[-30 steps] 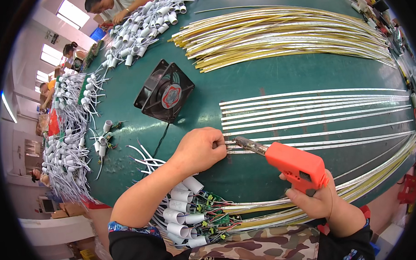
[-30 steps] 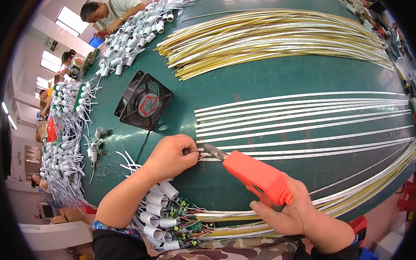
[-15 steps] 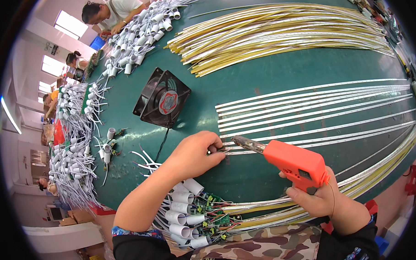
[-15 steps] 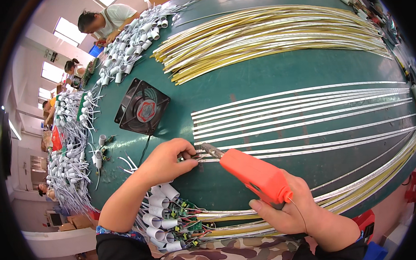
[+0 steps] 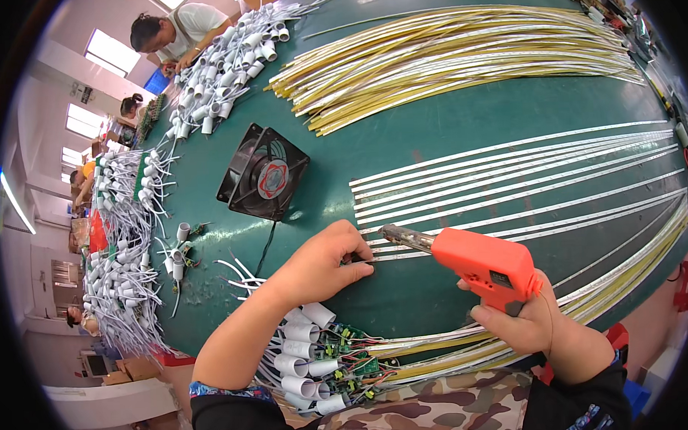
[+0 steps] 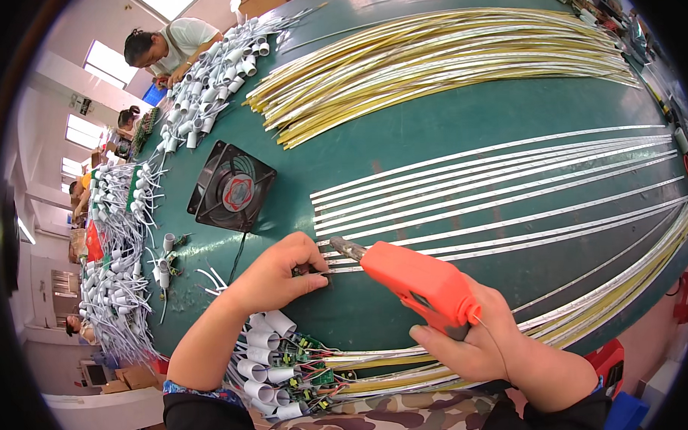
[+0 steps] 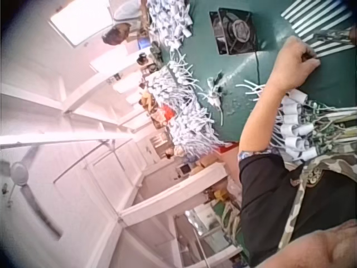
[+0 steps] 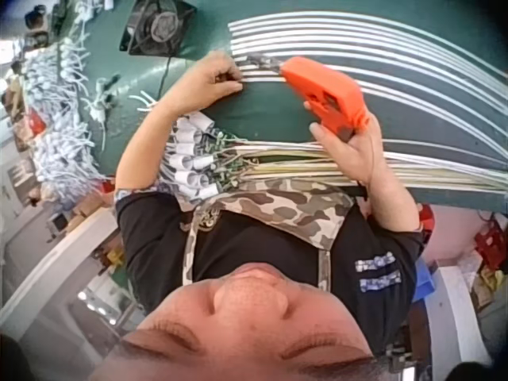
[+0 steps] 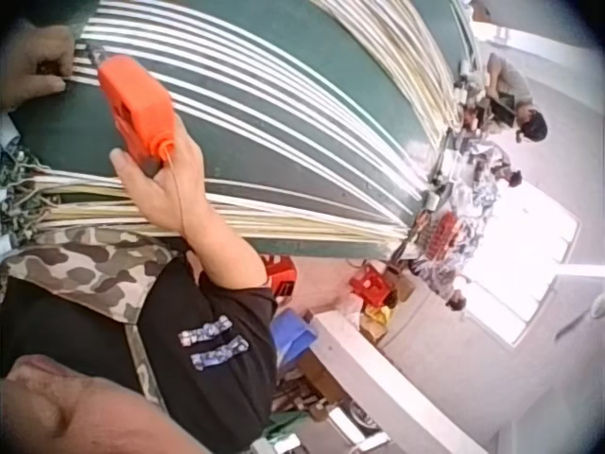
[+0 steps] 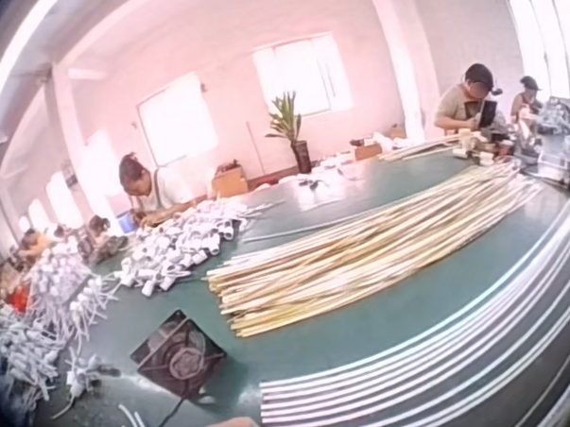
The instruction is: The person lines up LED light strips on a workbench by hand and solders wire connections from power drivers onto the strips using a soldering gun.
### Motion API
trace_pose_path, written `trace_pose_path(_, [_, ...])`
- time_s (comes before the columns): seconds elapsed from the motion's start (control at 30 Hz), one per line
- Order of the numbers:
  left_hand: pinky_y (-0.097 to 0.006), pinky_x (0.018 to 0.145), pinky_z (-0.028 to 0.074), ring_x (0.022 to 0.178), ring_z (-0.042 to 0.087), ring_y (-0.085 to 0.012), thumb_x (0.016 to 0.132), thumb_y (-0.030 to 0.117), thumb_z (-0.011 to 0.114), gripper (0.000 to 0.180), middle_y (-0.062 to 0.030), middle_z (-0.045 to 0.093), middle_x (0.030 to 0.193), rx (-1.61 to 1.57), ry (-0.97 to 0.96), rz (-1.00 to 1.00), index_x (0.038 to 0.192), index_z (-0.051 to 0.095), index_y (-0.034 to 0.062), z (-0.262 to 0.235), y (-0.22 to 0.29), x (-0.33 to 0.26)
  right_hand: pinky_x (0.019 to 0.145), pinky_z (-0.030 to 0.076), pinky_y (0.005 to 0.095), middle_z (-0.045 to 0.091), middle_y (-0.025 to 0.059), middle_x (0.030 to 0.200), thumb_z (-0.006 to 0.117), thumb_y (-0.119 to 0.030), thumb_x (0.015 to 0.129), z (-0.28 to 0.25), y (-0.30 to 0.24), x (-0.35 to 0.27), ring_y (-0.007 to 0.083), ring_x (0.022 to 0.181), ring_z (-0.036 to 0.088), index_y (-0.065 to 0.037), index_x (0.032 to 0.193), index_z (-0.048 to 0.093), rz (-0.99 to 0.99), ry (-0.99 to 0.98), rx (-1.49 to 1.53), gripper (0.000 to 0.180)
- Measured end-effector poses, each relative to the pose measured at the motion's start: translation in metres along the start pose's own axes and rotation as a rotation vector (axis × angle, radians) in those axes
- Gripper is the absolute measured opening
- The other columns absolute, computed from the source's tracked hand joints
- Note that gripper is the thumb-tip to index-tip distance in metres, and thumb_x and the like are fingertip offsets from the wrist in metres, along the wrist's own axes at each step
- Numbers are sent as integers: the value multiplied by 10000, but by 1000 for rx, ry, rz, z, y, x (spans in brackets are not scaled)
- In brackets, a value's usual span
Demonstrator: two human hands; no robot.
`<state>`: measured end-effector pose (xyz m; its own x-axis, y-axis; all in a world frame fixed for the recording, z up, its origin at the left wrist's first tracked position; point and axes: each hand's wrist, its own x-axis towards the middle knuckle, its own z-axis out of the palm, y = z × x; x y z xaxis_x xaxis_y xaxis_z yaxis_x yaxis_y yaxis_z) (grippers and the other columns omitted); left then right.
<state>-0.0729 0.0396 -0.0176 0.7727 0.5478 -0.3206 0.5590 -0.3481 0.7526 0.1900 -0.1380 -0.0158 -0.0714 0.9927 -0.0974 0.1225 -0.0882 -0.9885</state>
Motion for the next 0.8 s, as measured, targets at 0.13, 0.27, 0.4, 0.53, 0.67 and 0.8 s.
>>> trace_pose_path(0.13, [-327, 744, 469, 841, 561, -243, 791, 60, 689, 109, -79, 537, 895, 176, 83, 114, 873, 623, 30, 8, 0, 0, 792, 478, 336, 605, 125, 1024, 699, -151, 789, 1, 2, 0, 259, 854, 602, -22, 1227, 534, -10, 12, 17, 486])
trace_pose_path(0.27, [-339, 720, 475, 812, 565, -262, 769, 31, 693, 100, -86, 546, 871, 263, 145, 129, 830, 614, 25, 10, 2, -2, 788, 477, 336, 605, 124, 1020, 701, -148, 791, 1, 2, 0, 258, 854, 601, -21, 1230, 532, -14, 2, 1, 488])
trace_pose_path(0.4, [-352, 718, 474, 813, 568, -280, 774, 33, 685, 96, -96, 543, 867, 308, 146, 153, 812, 598, 23, 11, 0, -1, 783, 476, 337, 603, 125, 1015, 703, -141, 789, 1, 2, -2, 259, 848, 599, -17, 1230, 532, 3, 3, 4, 490])
trace_pose_path(0.53, [-368, 717, 470, 808, 569, -300, 789, 40, 670, 108, -103, 556, 868, 315, 178, 171, 847, 579, 27, 10, 0, -2, 783, 477, 338, 601, 130, 1017, 704, -137, 786, 1, 1, 0, 259, 849, 597, -13, 1226, 533, 14, 0, -3, 488])
trace_pose_path(0.67, [-390, 711, 462, 790, 579, -311, 782, 40, 666, 141, -95, 578, 817, 464, 230, 256, 890, 575, 42, 8, -3, -5, 793, 477, 335, 603, 129, 1030, 703, -133, 783, 2, 2, 0, 254, 859, 599, -11, 1223, 535, 14, 9, 16, 487])
trace_pose_path(0.8, [-403, 705, 458, 783, 588, -307, 761, 33, 668, 155, -85, 590, 793, 475, 286, 338, 896, 594, 53, 8, -5, -4, 807, 477, 332, 608, 127, 1046, 703, -128, 779, 3, 3, 1, 248, 882, 606, -9, 1218, 537, 6, 16, 14, 484])
